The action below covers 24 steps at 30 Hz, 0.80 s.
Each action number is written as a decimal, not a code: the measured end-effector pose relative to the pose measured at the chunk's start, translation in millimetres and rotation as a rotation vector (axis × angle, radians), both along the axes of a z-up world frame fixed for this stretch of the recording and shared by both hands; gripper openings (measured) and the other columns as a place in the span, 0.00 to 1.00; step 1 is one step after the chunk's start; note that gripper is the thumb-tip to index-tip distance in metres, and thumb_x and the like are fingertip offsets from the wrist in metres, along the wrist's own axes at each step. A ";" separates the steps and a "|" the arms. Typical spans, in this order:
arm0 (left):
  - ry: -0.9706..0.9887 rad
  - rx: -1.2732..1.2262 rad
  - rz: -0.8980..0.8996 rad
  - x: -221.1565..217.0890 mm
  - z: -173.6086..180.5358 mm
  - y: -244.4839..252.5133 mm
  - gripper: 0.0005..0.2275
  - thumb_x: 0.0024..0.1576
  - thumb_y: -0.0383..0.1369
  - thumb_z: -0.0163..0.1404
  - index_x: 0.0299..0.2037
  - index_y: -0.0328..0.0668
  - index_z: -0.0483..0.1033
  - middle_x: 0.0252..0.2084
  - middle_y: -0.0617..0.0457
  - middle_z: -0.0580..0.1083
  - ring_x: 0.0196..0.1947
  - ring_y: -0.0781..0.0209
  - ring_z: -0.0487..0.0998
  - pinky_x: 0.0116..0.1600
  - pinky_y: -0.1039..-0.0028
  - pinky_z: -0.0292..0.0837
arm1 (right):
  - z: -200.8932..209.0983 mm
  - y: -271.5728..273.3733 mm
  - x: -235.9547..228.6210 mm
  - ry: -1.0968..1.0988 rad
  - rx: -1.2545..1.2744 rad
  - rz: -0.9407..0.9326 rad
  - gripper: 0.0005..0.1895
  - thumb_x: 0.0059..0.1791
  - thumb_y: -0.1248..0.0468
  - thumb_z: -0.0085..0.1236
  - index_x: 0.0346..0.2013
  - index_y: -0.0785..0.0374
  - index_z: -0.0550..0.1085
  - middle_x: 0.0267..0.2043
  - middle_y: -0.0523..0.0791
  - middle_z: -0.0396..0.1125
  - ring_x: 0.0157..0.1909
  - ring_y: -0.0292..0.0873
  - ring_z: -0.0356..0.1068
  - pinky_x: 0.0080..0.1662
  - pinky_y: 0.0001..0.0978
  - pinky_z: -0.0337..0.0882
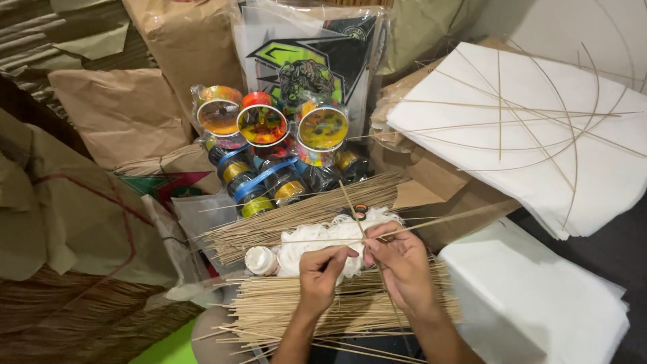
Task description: The person is assembling the frame of kites by tying bamboo sticks together at their intersections using white string.
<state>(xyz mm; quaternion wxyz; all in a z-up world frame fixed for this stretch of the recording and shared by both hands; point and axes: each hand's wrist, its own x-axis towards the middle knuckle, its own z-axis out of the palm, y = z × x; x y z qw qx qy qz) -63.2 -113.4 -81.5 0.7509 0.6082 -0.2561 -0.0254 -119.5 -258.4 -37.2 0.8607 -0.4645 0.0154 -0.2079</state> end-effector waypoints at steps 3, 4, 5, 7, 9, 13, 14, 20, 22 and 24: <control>0.052 -0.055 0.038 -7.5 -21.5 -11.8 0.15 0.62 0.41 0.52 0.35 0.38 0.86 0.18 0.58 0.72 0.17 0.69 0.59 0.24 0.75 0.51 | -1.0 3.5 3.4 -0.073 0.018 0.042 0.05 0.49 0.76 0.60 0.39 0.70 0.75 0.42 0.52 0.69 0.29 0.39 0.69 0.36 0.27 0.76; 0.054 -0.055 0.035 -11.7 -17.3 -12.3 0.15 0.62 0.41 0.52 0.35 0.38 0.86 0.18 0.58 0.72 0.17 0.69 0.59 0.24 0.75 0.51 | -5.5 5.6 5.9 -0.071 0.018 0.039 0.05 0.49 0.76 0.60 0.39 0.70 0.75 0.42 0.52 0.69 0.29 0.39 0.69 0.36 0.27 0.76; -0.098 0.009 0.062 -16.0 -13.2 -12.8 0.12 0.62 0.33 0.48 0.31 0.37 0.82 0.18 0.57 0.69 0.17 0.67 0.59 0.24 0.73 0.53 | -10.1 7.5 8.3 -0.084 0.050 0.031 0.05 0.49 0.78 0.59 0.39 0.72 0.75 0.42 0.53 0.69 0.29 0.40 0.69 0.36 0.27 0.75; -0.253 0.077 0.085 -18.9 -17.7 -14.5 0.11 0.61 0.26 0.45 0.28 0.37 0.77 0.19 0.56 0.66 0.18 0.66 0.59 0.25 0.72 0.55 | -15.4 11.8 10.6 -0.100 0.087 0.019 0.05 0.49 0.79 0.57 0.39 0.73 0.74 0.42 0.55 0.69 0.29 0.41 0.69 0.35 0.28 0.74; -0.673 0.094 0.238 -16.8 -34.7 -17.6 0.10 0.58 0.17 0.44 0.42 0.24 0.80 0.18 0.49 0.70 0.13 0.63 0.65 0.18 0.73 0.59 | -15.2 15.9 11.2 -0.032 0.072 -0.055 0.05 0.49 0.76 0.60 0.38 0.72 0.75 0.39 0.52 0.70 0.30 0.40 0.67 0.34 0.26 0.72; -0.815 0.192 0.247 -12.7 -19.3 -2.3 0.11 0.56 0.14 0.42 0.43 0.24 0.77 0.21 0.47 0.67 0.15 0.56 0.64 0.23 0.66 0.59 | -23.0 16.3 12.2 0.031 0.071 -0.078 0.05 0.48 0.73 0.62 0.37 0.71 0.75 0.37 0.52 0.70 0.29 0.42 0.69 0.27 0.28 0.71; -0.837 0.207 0.257 -10.1 -20.6 -1.4 0.11 0.55 0.14 0.43 0.42 0.26 0.78 0.19 0.50 0.65 0.14 0.59 0.62 0.21 0.69 0.57 | -24.4 16.3 13.5 0.011 0.064 -0.085 0.06 0.48 0.74 0.62 0.38 0.70 0.75 0.38 0.51 0.70 0.35 0.41 0.68 0.36 0.28 0.70; -0.885 0.273 0.255 -8.1 -29.5 1.9 0.12 0.54 0.14 0.43 0.42 0.27 0.78 0.17 0.53 0.65 0.13 0.62 0.61 0.19 0.70 0.58 | -27.6 20.6 17.9 0.019 0.120 -0.037 0.05 0.49 0.74 0.61 0.39 0.68 0.74 0.41 0.51 0.69 0.41 0.42 0.68 0.48 0.31 0.71; -0.900 0.310 0.280 -8.0 -30.1 3.5 0.15 0.50 0.14 0.41 0.42 0.28 0.79 0.15 0.54 0.65 0.12 0.64 0.61 0.17 0.71 0.59 | -33.3 19.6 20.6 0.050 0.136 -0.039 0.06 0.49 0.74 0.62 0.39 0.68 0.74 0.42 0.51 0.69 0.41 0.42 0.68 0.49 0.32 0.72; -0.913 0.326 0.247 -9.7 -25.5 5.9 0.08 0.58 0.17 0.45 0.41 0.27 0.80 0.15 0.55 0.65 0.12 0.65 0.62 0.16 0.72 0.58 | -39.7 18.9 23.5 0.006 0.168 -0.034 0.04 0.50 0.74 0.59 0.38 0.67 0.73 0.41 0.50 0.67 0.41 0.43 0.66 0.50 0.34 0.68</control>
